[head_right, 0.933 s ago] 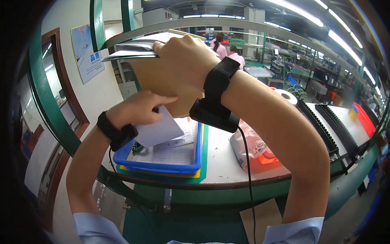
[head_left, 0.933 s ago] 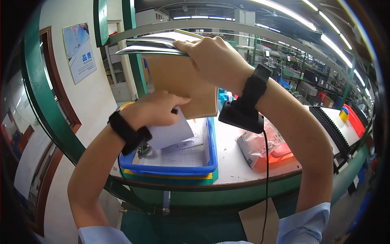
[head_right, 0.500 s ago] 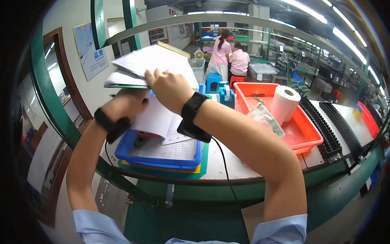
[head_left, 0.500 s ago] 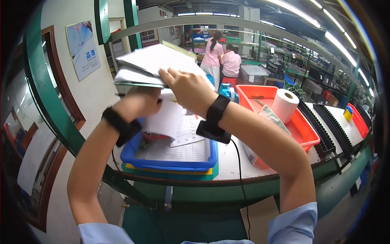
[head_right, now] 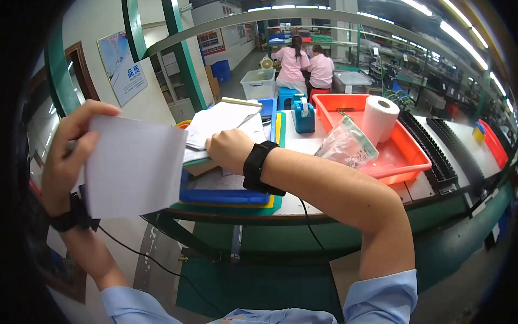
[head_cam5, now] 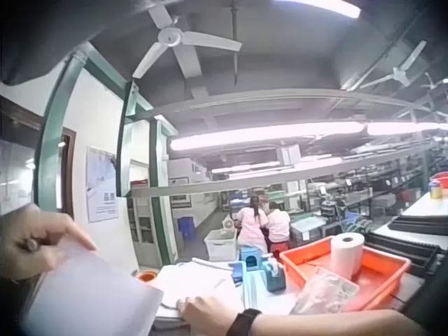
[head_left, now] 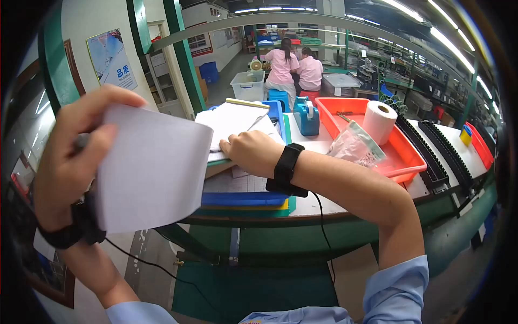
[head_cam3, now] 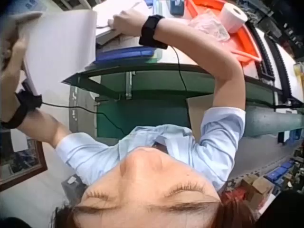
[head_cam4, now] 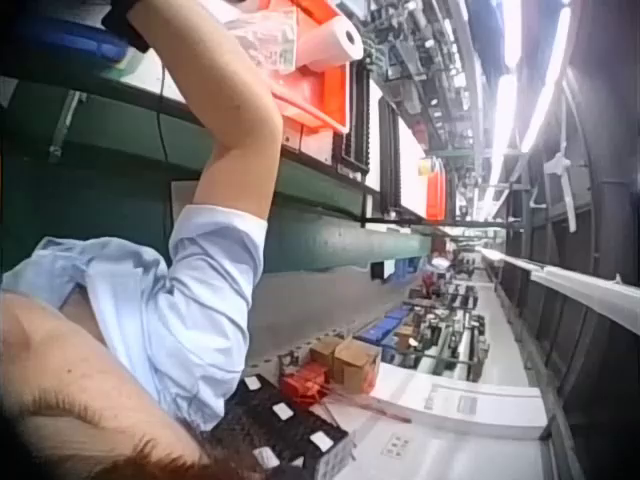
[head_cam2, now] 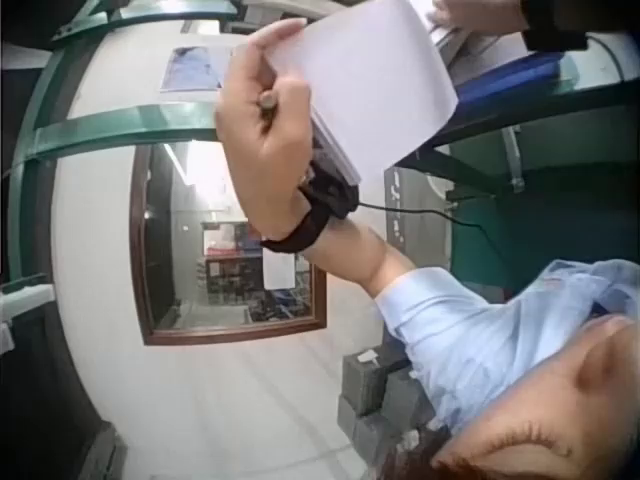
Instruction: The person counts stacks of circuit board trays on the floor, then walks to a workstation to flip through documents in a blue bin. They take a piece of paper and a pen back to the trays and write on it using a red stool as a surface.
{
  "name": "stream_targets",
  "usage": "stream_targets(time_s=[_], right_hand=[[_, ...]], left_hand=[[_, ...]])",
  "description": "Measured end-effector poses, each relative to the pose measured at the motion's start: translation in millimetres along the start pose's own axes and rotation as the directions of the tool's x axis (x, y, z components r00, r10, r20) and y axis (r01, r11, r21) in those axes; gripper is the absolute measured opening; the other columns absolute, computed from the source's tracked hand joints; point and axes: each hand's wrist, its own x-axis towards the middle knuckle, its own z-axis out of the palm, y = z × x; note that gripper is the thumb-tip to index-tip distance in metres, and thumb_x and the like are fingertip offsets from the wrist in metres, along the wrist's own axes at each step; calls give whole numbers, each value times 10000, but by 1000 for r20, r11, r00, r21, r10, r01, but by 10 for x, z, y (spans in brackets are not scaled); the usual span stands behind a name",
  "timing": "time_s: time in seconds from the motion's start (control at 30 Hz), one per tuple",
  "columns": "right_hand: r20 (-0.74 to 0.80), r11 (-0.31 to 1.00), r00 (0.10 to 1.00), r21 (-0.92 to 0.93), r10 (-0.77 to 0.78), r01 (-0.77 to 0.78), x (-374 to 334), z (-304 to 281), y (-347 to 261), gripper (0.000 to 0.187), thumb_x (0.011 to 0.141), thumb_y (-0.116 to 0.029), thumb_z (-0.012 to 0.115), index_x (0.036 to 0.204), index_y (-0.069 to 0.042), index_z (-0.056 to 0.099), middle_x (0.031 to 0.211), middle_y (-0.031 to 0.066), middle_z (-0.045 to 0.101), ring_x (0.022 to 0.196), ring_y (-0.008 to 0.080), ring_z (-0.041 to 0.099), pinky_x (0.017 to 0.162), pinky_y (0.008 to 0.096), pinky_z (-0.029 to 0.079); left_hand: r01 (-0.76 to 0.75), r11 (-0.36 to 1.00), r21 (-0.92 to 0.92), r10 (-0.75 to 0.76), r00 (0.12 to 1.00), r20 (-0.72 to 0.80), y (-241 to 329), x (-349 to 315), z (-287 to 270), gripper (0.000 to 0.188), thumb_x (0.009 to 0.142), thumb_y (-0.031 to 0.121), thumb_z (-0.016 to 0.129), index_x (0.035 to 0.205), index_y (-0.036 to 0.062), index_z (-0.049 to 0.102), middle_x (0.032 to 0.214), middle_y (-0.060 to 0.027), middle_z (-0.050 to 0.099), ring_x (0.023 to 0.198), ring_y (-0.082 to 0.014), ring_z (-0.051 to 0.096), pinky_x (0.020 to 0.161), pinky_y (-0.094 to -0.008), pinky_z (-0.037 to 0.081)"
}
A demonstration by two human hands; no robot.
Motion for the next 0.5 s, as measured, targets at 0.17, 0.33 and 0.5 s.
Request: stream_targets(time_s=[0.17,0.33,0.5], right_hand=[[265,943,939,304,-219,135,-207,-226,-14,416,823,-299,601,1108,2,558,999,201,588,931,330,594,814,390,473],[-5,956,999,290,34,-31,-759,-916,-148,405,851,-328,578,1112,-19,573,1076,167,583,984,322,564,851,396,443],[122,878,992,473,23,-79,-1846,-1366,-771,413,851,-332,586,1148,-47,554,1057,169,589,957,308,574,821,379,459]], left_hand=[[119,993,-11,-117,957,-265,478,-552,-240,327,788,97,398,1065,13,549,866,-115,586,663,-119,536,613,-245,427],[116,986,123,-110,992,-57,785,-956,-297,339,797,95,419,1106,23,541,780,-99,585,614,-125,534,589,-230,416],[104,962,-251,-75,990,121,685,-1385,277,347,809,61,453,1146,21,527,698,-77,564,563,-137,515,549,-220,387]])
